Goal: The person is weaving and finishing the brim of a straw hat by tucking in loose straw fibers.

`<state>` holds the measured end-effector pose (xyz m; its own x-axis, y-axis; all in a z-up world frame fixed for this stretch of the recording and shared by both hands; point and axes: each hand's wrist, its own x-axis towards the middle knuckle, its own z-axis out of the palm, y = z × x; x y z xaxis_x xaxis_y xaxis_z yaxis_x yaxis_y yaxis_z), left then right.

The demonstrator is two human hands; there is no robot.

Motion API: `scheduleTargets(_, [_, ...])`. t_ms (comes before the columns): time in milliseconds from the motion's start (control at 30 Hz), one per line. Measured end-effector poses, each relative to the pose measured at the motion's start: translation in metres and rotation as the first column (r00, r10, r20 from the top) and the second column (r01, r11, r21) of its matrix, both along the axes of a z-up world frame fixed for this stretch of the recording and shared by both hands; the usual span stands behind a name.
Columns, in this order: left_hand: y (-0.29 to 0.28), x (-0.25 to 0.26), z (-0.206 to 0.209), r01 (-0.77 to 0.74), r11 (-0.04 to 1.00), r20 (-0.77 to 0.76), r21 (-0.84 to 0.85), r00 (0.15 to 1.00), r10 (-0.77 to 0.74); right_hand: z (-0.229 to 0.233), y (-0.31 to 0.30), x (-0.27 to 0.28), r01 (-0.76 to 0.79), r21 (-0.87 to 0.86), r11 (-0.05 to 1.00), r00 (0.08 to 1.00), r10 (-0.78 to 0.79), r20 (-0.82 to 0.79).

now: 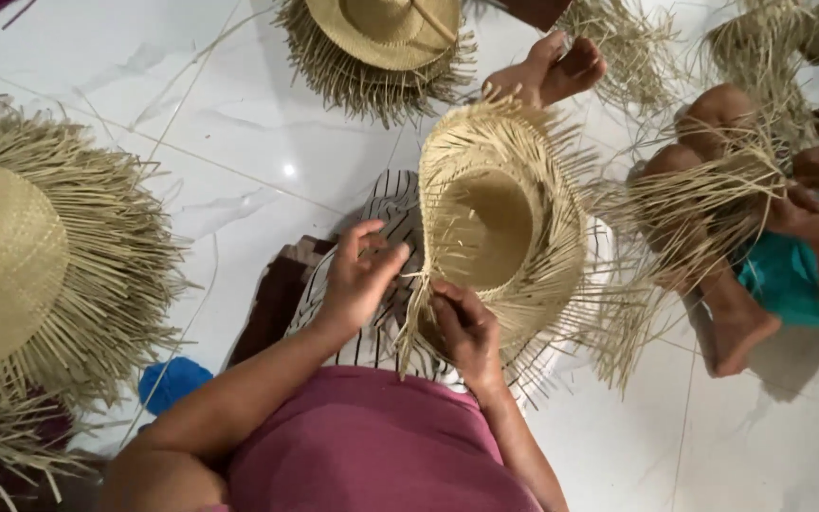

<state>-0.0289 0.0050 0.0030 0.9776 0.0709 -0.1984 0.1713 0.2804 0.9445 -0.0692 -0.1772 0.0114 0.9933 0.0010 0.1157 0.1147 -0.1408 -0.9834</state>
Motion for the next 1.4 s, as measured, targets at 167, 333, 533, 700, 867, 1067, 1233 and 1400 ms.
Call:
scheduleTargets(167, [0.013, -0.018, 0.023, 0.212, 0.941, -0.306, -0.264, 0.906, -0.291, -0.002, 0.003, 0.005, -0.239, 0.090, 0.967, 0.963, 0.224, 0.147])
scheduleTargets(333, [0.005, -0.027, 0.032, 0.173, 0.975, -0.063, 0.141, 0.984, -0.166, 0.006, 0.015, 0.007, -0.082, -0.052, 0.995, 0.975, 0.091, 0.200])
scheduleTargets(533, [-0.005, -0.018, 0.015, -0.043, 0.996, 0.122, -0.084, 0.991, 0.053, 0.000, 0.020, 0.019, -0.110, -0.102, 0.989, 0.948, 0.135, 0.287])
scheduleTargets(700, [-0.008, -0.005, -0.005, -0.140, 0.981, 0.156, -0.137, 0.975, 0.161, 0.019, 0.027, 0.027, -0.092, -0.265, 0.960, 0.936, 0.174, 0.307])
scheduleTargets(867, [0.002, -0.004, 0.007, -0.110, 0.989, 0.209, -0.099, 0.969, 0.129, 0.021, 0.022, 0.023, -0.098, -0.401, 0.911, 0.949, 0.206, 0.237])
scheduleTargets(1067, [0.006, 0.001, 0.006, -0.144, 0.987, 0.264, -0.075, 0.951, 0.159, 0.026, 0.010, 0.017, -0.067, -0.530, 0.845, 0.965, 0.190, 0.180])
scheduleTargets(1233, [0.007, 0.005, 0.001, -0.165, 0.984, 0.260, -0.070, 0.949, 0.178, 0.006, -0.006, 0.011, -0.084, -0.492, 0.867, 0.969, 0.187, 0.163])
scheduleTargets(1400, [0.005, 0.009, -0.005, -0.185, 0.982, 0.246, -0.043, 0.951, 0.190, -0.003, -0.011, 0.011, -0.139, -0.390, 0.910, 0.968, 0.207, 0.139])
